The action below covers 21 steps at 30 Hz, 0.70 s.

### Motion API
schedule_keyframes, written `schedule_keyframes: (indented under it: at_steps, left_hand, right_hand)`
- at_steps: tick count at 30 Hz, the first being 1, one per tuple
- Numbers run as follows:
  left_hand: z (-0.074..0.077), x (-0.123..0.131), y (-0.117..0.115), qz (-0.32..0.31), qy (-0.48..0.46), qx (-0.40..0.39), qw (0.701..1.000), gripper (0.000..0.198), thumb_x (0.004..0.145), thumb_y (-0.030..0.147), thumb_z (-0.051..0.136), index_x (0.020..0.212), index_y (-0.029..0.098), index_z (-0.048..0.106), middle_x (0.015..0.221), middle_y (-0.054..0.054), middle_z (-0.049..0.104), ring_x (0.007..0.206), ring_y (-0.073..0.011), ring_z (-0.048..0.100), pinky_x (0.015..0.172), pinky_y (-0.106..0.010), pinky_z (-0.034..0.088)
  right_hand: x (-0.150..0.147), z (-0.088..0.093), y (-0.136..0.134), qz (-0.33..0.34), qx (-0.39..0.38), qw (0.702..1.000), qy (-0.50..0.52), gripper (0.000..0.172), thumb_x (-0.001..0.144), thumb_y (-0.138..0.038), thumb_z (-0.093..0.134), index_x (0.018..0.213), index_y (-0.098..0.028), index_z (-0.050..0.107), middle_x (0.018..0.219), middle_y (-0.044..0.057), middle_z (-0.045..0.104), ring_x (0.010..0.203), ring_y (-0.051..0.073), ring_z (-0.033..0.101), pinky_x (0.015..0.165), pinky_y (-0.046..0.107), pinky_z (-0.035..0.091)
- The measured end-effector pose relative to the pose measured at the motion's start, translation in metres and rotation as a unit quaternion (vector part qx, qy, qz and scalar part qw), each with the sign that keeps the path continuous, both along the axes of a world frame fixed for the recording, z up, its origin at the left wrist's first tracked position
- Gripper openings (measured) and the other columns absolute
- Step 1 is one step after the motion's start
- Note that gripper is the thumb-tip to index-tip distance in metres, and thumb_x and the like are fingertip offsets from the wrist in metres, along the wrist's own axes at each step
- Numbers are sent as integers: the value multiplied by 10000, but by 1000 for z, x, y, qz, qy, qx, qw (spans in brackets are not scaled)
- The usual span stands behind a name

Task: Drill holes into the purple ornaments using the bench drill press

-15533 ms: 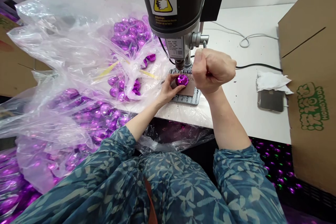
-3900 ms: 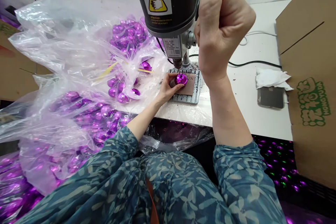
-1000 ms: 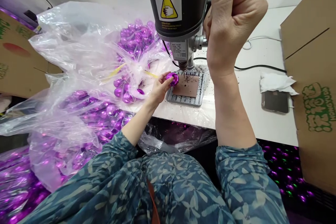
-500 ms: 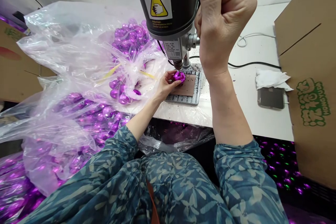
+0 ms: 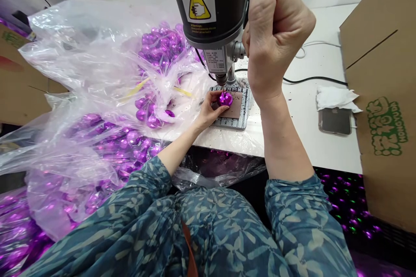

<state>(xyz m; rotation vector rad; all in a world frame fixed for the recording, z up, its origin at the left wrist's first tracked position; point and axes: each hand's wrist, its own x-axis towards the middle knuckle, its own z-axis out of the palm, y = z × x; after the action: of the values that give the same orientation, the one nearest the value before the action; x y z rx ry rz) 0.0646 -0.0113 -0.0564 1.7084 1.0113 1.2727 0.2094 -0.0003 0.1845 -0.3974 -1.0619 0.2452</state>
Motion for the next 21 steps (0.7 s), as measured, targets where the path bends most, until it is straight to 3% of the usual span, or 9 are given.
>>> schedule_keyframes:
  at_steps: [7, 11, 16, 21]
  left_hand:
    - [7, 3, -5, 4, -23, -20, 1000, 645, 957, 611, 895, 1392, 282, 551, 1529, -161, 717, 1463, -348, 708, 1320, -621, 532]
    - [16, 5, -9, 18, -33, -47, 998, 621, 918, 563, 946, 1342, 278, 593, 1505, -146, 724, 1462, -348, 700, 1336, -606, 513]
    - [22, 7, -11, 29, -53, -64, 996, 604, 873, 508, 986, 1299, 284, 622, 1460, -136, 740, 1429, -345, 715, 1324, -596, 512]
    - [19, 8, -10, 33, -54, -69, 996, 622, 857, 517, 992, 1299, 284, 622, 1457, -132, 740, 1440, -343, 710, 1339, -597, 503]
  right_hand:
    - [6, -22, -12, -16, -5, 1000, -18, 838, 959, -772, 665, 601, -185, 185, 464, -54, 232, 432, 1, 234, 552, 274, 154]
    - [8, -38, -7, -45, -15, 999, -4, 868, 957, -813, 647, 660, -194, 115, 498, -52, 150, 444, 3, 199, 570, 270, 121]
    - [12, -63, 1, -83, -43, 996, -8, 882, 982, -833, 607, 650, -197, 95, 519, -27, 91, 513, 29, 122, 582, 297, 181]
    - [20, -89, 9, -93, -53, 994, -28, 869, 990, -815, 566, 619, -175, 111, 523, -11, 75, 495, 49, 165, 566, 313, 235]
